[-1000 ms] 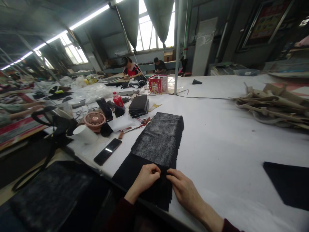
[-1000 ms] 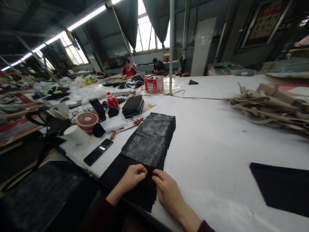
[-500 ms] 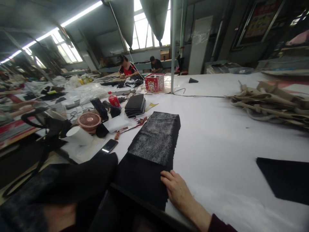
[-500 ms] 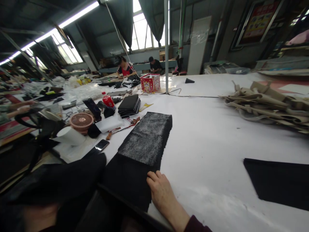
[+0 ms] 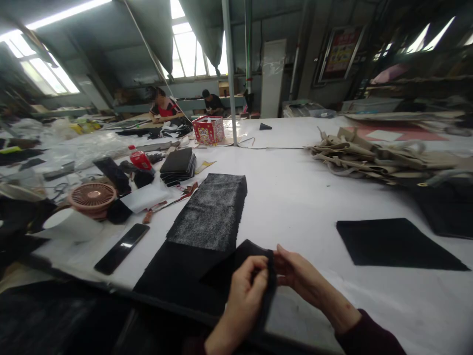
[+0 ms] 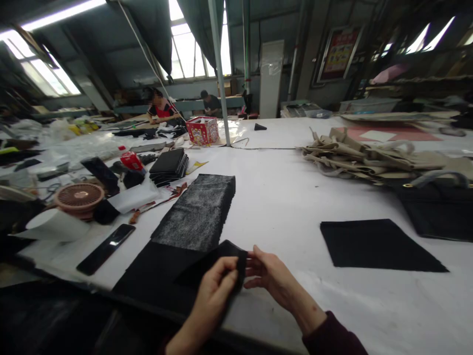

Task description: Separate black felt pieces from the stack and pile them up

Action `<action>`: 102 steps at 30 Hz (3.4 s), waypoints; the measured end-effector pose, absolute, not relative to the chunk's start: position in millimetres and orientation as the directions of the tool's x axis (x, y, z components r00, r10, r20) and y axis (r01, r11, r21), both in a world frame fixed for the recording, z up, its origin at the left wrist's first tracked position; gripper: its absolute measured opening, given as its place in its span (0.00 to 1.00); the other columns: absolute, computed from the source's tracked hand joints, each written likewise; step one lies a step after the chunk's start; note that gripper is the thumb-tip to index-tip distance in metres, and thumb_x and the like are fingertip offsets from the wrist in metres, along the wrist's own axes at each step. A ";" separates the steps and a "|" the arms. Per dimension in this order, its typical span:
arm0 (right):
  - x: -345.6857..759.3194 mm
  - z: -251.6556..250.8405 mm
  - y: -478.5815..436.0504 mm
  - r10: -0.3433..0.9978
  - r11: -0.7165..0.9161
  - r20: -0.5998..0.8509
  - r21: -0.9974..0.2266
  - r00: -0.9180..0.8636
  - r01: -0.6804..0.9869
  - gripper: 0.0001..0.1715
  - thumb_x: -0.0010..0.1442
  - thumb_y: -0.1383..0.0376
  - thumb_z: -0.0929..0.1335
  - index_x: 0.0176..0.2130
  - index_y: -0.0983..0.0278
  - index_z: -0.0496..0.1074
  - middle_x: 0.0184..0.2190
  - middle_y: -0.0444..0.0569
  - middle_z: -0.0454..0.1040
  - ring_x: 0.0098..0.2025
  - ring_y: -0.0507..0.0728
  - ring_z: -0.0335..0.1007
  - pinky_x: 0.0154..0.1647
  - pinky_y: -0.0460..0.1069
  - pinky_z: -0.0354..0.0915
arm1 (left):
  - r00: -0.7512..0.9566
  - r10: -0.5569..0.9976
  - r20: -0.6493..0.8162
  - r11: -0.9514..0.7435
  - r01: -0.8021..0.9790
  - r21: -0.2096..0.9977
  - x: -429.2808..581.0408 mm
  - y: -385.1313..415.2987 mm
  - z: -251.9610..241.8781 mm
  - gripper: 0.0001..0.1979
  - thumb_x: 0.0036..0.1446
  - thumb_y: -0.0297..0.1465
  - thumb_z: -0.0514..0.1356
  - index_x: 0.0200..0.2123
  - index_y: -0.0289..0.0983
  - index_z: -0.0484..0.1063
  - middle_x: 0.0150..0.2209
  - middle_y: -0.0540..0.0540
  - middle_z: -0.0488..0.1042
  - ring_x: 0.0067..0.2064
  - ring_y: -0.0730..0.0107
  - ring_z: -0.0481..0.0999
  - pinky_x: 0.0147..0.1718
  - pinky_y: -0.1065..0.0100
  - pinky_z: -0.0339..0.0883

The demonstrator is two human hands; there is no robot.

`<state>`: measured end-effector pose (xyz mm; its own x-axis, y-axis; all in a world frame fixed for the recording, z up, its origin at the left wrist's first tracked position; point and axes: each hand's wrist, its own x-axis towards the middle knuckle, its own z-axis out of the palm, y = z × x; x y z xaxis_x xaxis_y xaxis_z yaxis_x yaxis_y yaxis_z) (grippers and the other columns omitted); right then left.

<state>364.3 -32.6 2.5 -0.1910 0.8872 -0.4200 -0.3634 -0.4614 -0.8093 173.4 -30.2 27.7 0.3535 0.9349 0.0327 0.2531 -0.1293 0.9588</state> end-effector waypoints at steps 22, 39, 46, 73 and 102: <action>392.7 -32.5 -11.3 0.960 -0.245 -0.079 -0.704 0.269 0.667 0.11 0.61 0.66 0.65 0.41 0.62 0.77 0.37 0.51 0.76 0.41 0.59 0.70 0.42 0.51 0.60 | 0.762 0.643 0.075 -0.739 0.592 0.322 232.1 20.7 -16.0 0.11 0.61 0.25 0.56 0.47 0.39 0.70 0.48 0.45 0.71 0.48 0.59 0.69 0.47 0.59 0.65; 374.8 -74.2 -25.2 0.841 0.094 0.541 -0.160 0.008 0.983 0.19 0.68 0.74 0.57 0.51 0.70 0.71 0.33 0.51 0.68 0.35 0.58 0.61 0.37 0.53 0.56 | 0.787 0.578 0.217 -0.806 0.508 0.304 223.4 51.3 -55.6 0.25 0.64 0.21 0.50 0.64 0.38 0.57 0.50 0.41 0.70 0.49 0.59 0.68 0.48 0.57 0.68; 373.6 -76.2 -25.5 0.853 0.120 0.521 -0.112 -0.044 0.986 0.20 0.68 0.74 0.55 0.52 0.72 0.69 0.34 0.52 0.67 0.36 0.59 0.60 0.37 0.54 0.56 | 0.781 0.592 0.197 -0.795 0.527 0.301 223.5 54.4 -59.5 0.26 0.63 0.20 0.49 0.64 0.39 0.58 0.51 0.40 0.68 0.49 0.58 0.67 0.49 0.55 0.68; 371.9 -73.8 -22.5 0.854 0.143 0.518 -0.136 -0.053 0.980 0.20 0.67 0.76 0.56 0.52 0.74 0.69 0.34 0.53 0.68 0.36 0.59 0.61 0.37 0.55 0.57 | 0.758 0.619 0.203 -0.775 0.550 0.311 224.6 56.6 -59.1 0.26 0.63 0.20 0.49 0.63 0.38 0.61 0.50 0.40 0.68 0.49 0.58 0.68 0.49 0.54 0.69; 377.7 -70.8 -34.4 0.861 0.132 0.508 -0.224 0.000 0.965 0.17 0.68 0.73 0.58 0.51 0.67 0.71 0.35 0.51 0.68 0.38 0.57 0.63 0.38 0.52 0.58 | 0.851 0.496 0.173 -0.868 0.489 0.085 225.3 54.7 -39.9 0.23 0.61 0.22 0.53 0.60 0.35 0.63 0.54 0.42 0.70 0.54 0.59 0.66 0.58 0.57 0.58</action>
